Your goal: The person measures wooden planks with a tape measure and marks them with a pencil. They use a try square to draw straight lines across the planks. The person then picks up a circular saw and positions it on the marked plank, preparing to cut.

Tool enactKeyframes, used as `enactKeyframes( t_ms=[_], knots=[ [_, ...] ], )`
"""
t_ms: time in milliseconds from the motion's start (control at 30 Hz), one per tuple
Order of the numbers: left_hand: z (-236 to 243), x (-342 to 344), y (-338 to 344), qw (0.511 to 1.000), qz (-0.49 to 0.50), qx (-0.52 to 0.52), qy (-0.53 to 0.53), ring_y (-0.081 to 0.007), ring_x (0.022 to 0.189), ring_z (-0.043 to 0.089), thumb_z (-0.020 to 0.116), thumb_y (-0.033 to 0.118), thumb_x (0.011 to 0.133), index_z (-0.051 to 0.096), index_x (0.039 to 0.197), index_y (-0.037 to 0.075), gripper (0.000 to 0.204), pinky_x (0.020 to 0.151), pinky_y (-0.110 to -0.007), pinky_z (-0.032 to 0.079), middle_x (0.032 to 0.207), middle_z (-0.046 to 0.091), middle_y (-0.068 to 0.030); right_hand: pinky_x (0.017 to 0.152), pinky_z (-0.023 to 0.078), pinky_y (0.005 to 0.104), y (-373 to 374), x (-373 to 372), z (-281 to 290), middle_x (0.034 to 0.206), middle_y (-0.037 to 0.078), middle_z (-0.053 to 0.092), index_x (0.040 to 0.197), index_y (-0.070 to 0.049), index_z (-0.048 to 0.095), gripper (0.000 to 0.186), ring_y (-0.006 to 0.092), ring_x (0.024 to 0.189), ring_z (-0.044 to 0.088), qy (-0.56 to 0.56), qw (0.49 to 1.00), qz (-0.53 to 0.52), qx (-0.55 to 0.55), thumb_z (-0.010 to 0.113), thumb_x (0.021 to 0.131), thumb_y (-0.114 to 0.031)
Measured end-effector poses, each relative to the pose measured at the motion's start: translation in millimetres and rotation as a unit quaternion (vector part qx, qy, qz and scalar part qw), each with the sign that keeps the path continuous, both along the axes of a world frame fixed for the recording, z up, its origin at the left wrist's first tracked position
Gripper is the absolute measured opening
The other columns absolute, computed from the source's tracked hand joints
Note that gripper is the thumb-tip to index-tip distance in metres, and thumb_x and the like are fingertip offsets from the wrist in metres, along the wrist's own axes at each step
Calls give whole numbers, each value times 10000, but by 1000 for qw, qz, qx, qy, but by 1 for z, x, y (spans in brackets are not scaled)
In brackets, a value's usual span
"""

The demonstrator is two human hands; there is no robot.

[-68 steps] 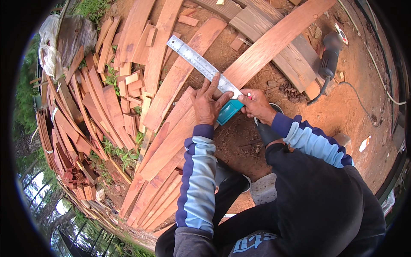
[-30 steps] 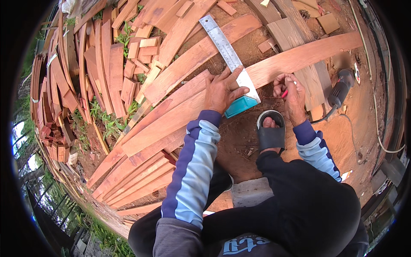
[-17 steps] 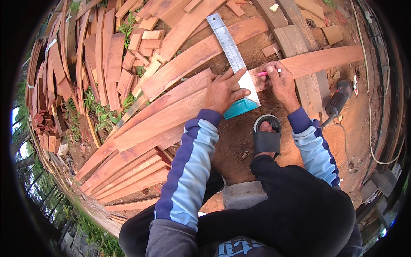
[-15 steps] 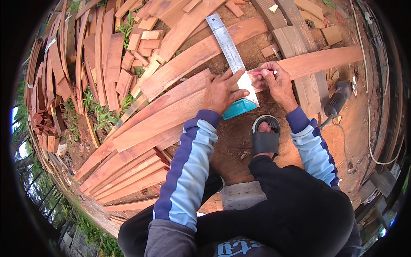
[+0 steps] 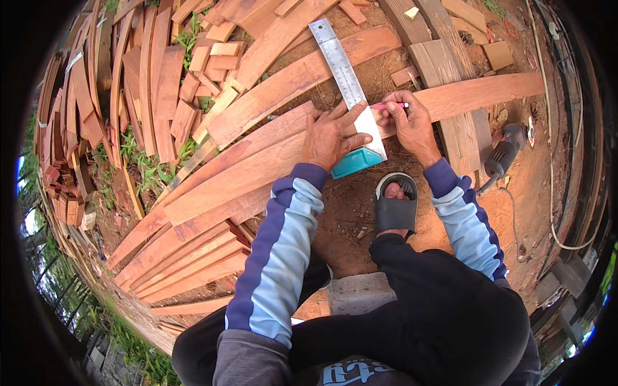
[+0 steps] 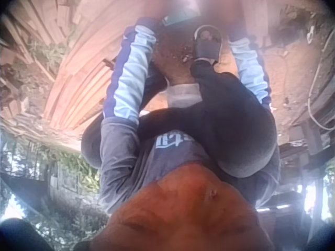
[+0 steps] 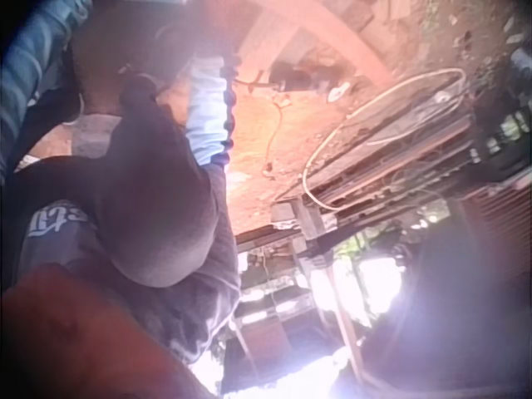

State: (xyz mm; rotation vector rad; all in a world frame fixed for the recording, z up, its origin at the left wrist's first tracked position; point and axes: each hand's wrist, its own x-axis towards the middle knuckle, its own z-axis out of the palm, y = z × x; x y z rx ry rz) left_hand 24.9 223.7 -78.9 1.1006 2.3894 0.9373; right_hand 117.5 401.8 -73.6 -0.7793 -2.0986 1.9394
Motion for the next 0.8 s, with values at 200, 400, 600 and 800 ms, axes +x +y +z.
enactKeyframes(
  t_ms=[200,400,600,800],
  knots=[
    [3,0,0,1000,-6,8,19,-272,994,577,767,491,702,612,1311,215,687,993,-436,337,1334,597,-32,599,518,275,-2,-2,6,765,60,625,1000,6,574,116,122,676,638,-16,999,4,34,552,971,-105],
    [8,-1,0,1000,-8,0,18,-234,1064,595,778,455,702,618,1302,199,671,960,-410,345,1346,585,-50,592,518,286,-3,-4,11,728,85,623,975,4,567,96,140,659,643,-31,996,27,81,544,964,-88],
    [6,0,1,1000,-7,6,21,-235,1053,602,773,463,708,620,1300,199,666,961,-418,338,1347,585,-52,565,497,320,0,8,6,701,120,620,938,8,567,73,178,606,632,-26,981,47,184,529,950,-54],
    [1,0,0,1000,1,9,-3,-294,977,567,771,490,707,608,1318,232,683,1043,-478,305,1352,587,-15,544,482,323,-5,20,23,689,118,619,927,11,551,57,173,579,616,-61,987,65,137,538,943,-41]
  ],
)
